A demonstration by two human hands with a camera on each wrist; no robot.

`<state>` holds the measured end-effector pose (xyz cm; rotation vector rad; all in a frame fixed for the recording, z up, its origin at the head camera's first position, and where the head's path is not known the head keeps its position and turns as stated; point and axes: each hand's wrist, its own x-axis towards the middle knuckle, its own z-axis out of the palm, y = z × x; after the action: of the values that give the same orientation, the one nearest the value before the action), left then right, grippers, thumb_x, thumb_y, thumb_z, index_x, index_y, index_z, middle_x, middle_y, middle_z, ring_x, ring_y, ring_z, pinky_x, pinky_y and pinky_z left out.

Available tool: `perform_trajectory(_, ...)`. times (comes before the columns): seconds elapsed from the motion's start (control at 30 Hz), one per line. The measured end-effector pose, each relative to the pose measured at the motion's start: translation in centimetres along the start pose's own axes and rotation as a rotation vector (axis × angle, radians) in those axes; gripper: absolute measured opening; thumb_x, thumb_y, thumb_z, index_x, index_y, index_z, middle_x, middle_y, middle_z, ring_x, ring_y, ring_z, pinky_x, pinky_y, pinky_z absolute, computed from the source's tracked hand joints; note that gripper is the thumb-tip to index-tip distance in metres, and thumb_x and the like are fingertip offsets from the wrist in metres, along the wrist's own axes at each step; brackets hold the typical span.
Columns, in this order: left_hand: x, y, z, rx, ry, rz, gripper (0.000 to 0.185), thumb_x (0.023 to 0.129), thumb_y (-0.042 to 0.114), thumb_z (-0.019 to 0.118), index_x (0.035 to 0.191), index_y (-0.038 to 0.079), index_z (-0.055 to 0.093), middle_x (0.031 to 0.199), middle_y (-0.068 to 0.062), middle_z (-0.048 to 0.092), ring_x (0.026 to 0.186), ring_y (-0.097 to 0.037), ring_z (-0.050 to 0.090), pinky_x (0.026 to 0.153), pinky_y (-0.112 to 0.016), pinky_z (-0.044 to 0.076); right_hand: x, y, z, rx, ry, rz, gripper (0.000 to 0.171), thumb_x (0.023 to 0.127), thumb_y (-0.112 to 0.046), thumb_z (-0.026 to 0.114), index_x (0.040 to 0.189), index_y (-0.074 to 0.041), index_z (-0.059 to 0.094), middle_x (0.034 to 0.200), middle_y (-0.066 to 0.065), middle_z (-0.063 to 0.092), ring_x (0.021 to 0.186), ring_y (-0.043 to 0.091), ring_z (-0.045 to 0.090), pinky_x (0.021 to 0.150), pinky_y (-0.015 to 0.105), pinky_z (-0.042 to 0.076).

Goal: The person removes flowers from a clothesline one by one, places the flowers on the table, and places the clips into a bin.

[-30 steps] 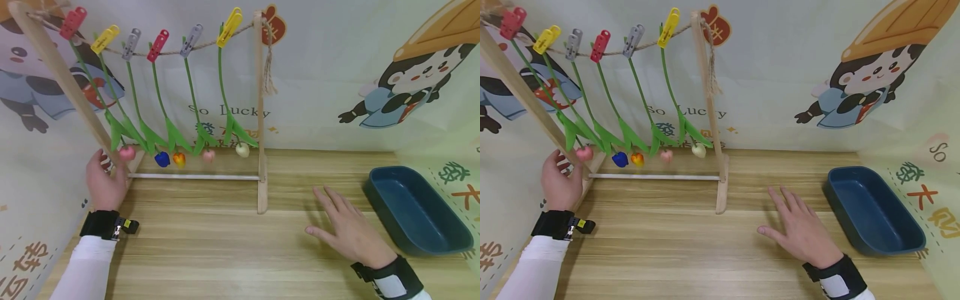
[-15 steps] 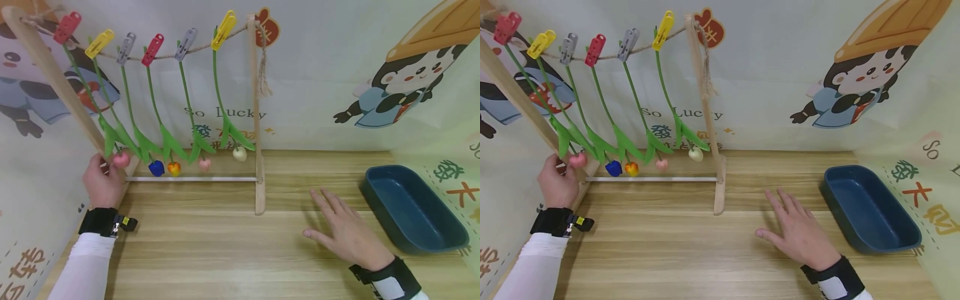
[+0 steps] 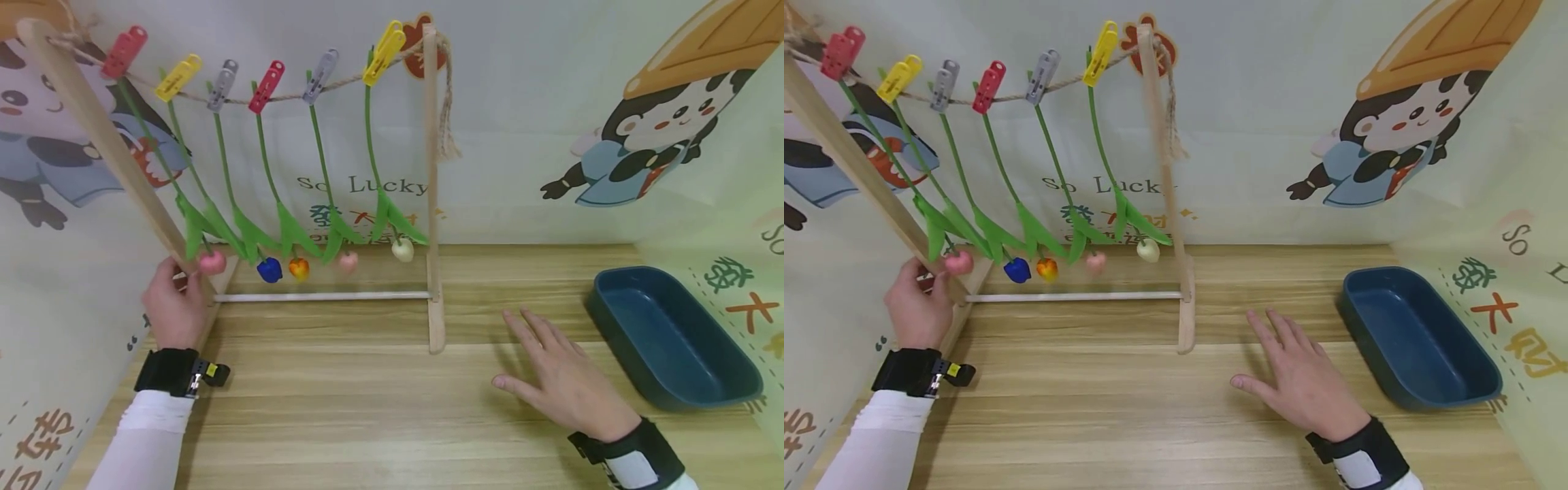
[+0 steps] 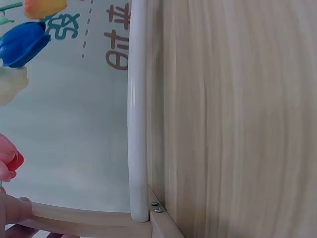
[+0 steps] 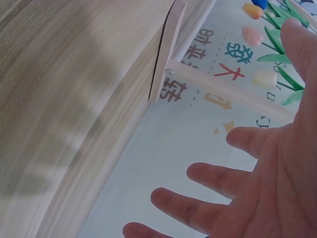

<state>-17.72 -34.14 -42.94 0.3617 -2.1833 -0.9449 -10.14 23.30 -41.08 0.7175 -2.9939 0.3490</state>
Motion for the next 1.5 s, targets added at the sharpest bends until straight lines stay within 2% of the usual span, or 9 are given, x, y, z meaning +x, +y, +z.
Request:
perform_trajectory(0.1,-0.5,0.3,0.0,0.003,-0.016,-0.012,0.032,0.108,0.012,0.061,0.139,0.002,0.064,0.134,-0.020,0.070,0.106,-0.037,0.071,0.086,-0.019,0.056,0.0,-0.1,-0.1,0.001,-0.001,0.004,0.099,0.098,-0.070,0.061,0.171,-0.016,0.021,0.166,0.029,0.032,0.141,0.058,0.044,0.103,0.078,0.042)
perform_trajectory(0.27,-1.3,0.9,0.2,0.008,-0.047,-0.021,0.035,0.109,0.015,0.061,0.143,0.006,0.063,0.137,-0.017,0.069,0.109,-0.038,0.071,0.090,-0.029,0.061,0.0,-0.2,0.0,0.002,-0.006,0.007,0.099,0.098,-0.070,0.060,0.171,-0.017,0.020,0.166,0.028,0.032,0.142,0.058,0.044,0.102,0.079,0.042)
perform_trajectory(0.57,-2.5,2.2,0.8,-0.011,-0.068,0.029,0.031,0.105,0.010,0.067,0.136,0.005,0.066,0.132,-0.017,0.070,0.105,-0.034,0.072,0.083,-0.015,0.056,-0.2,-0.3,0.2,0.001,-0.003,0.004,0.100,0.097,-0.071,0.061,0.171,-0.017,0.021,0.167,0.027,0.031,0.141,0.058,0.044,0.102,0.078,0.043)
perform_trajectory(0.73,-3.2,3.0,1.1,-0.028,-0.098,0.050,0.027,0.105,0.008,0.066,0.131,0.000,0.066,0.131,-0.020,0.069,0.104,-0.038,0.072,0.076,-0.005,0.046,-0.3,-0.4,0.2,0.004,-0.005,0.002,0.099,0.098,-0.071,0.060,0.171,-0.018,0.021,0.167,0.028,0.031,0.141,0.058,0.044,0.101,0.079,0.043)
perform_trajectory(0.83,-3.7,3.5,1.3,-0.045,-0.121,0.052,0.030,0.105,0.008,0.066,0.134,-0.001,0.064,0.131,-0.022,0.069,0.104,-0.040,0.072,0.075,-0.004,0.046,-0.4,-0.5,0.2,0.003,-0.002,-0.002,0.098,0.098,-0.071,0.061,0.171,-0.018,0.023,0.166,0.028,0.032,0.140,0.058,0.045,0.101,0.079,0.043)
perform_trajectory(0.93,-4.1,4.0,1.5,-0.055,-0.137,0.057,0.034,0.105,0.006,0.066,0.138,0.000,0.063,0.131,-0.022,0.069,0.104,-0.039,0.073,0.076,-0.007,0.050,-0.4,-0.5,0.2,0.003,0.000,-0.003,0.097,0.098,-0.071,0.060,0.171,-0.018,0.023,0.166,0.028,0.033,0.140,0.058,0.046,0.102,0.078,0.043)
perform_trajectory(1.17,-4.9,4.9,2.2,-0.084,-0.166,0.062,0.037,0.104,0.003,0.067,0.140,0.002,0.063,0.132,-0.021,0.069,0.104,-0.035,0.074,0.082,-0.026,0.062,-0.4,-0.6,0.2,0.003,0.012,-0.021,0.096,0.098,-0.071,0.060,0.170,-0.019,0.024,0.165,0.028,0.035,0.141,0.056,0.046,0.101,0.077,0.045)
perform_trajectory(1.4,-5.6,5.8,2.9,-0.099,-0.182,0.108,0.037,0.102,0.002,0.070,0.139,0.000,0.063,0.130,-0.022,0.070,0.102,-0.038,0.073,0.078,-0.010,0.054,-0.5,-0.7,0.4,0.009,0.015,-0.030,0.096,0.098,-0.071,0.060,0.171,-0.021,0.022,0.165,0.027,0.035,0.142,0.055,0.045,0.101,0.076,0.046)
perform_trajectory(1.5,-5.9,6.2,3.2,-0.107,-0.190,0.123,0.039,0.101,0.000,0.071,0.139,-0.001,0.063,0.129,-0.023,0.070,0.102,-0.040,0.074,0.079,-0.020,0.060,-0.5,-0.7,0.6,0.012,0.015,-0.034,0.097,0.098,-0.069,0.062,0.172,-0.024,0.018,0.165,0.027,0.035,0.142,0.054,0.045,0.100,0.076,0.046)
